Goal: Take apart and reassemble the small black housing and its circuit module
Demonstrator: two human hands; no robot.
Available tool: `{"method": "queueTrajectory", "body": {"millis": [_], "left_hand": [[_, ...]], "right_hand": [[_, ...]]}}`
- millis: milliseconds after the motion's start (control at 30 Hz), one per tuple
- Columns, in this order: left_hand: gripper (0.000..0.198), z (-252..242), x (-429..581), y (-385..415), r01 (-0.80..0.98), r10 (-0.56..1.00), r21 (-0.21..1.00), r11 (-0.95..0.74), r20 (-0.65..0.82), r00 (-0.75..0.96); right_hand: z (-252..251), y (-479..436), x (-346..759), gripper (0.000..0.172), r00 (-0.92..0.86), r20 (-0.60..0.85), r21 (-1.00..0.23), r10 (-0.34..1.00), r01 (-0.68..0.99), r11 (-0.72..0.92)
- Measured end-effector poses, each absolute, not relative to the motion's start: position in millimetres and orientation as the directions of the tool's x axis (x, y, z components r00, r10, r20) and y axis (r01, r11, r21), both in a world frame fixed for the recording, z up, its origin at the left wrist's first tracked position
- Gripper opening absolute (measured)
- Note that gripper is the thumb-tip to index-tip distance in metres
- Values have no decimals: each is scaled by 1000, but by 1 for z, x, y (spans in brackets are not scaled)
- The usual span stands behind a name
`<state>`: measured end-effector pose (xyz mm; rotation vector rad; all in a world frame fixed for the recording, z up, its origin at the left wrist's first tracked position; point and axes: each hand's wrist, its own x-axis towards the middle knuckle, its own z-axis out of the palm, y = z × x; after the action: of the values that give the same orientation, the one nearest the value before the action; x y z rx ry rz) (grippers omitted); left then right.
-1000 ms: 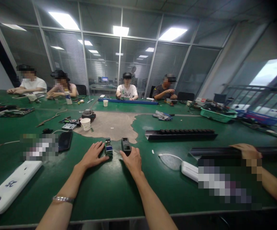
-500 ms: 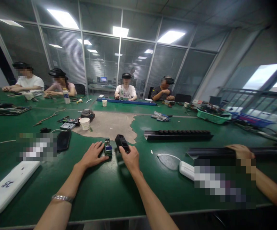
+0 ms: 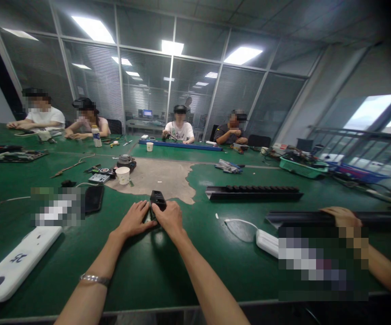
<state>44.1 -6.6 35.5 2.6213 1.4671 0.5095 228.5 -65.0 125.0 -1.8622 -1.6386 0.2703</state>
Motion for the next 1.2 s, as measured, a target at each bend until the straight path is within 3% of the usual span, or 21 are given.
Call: {"method": "queueTrajectory", "body": {"millis": [433, 600, 867, 1200], "left_hand": [[117, 41, 45, -9, 797, 859, 322, -511, 221, 462], [114, 39, 45, -9, 798, 856, 312, -516, 230, 464], [107, 34, 42, -6, 793, 852, 314, -522, 221, 474], [105, 33, 43, -6, 794, 848, 301, -527, 236, 474]], "right_hand": [[132, -75, 215, 45, 150, 210, -414, 966, 909, -51], [125, -80, 217, 44, 151, 185, -399, 971, 915, -66], [101, -83, 221, 52, 152, 202, -465, 968, 884, -42], [92, -79, 218, 34, 202, 272, -567, 941, 824, -14]]}}
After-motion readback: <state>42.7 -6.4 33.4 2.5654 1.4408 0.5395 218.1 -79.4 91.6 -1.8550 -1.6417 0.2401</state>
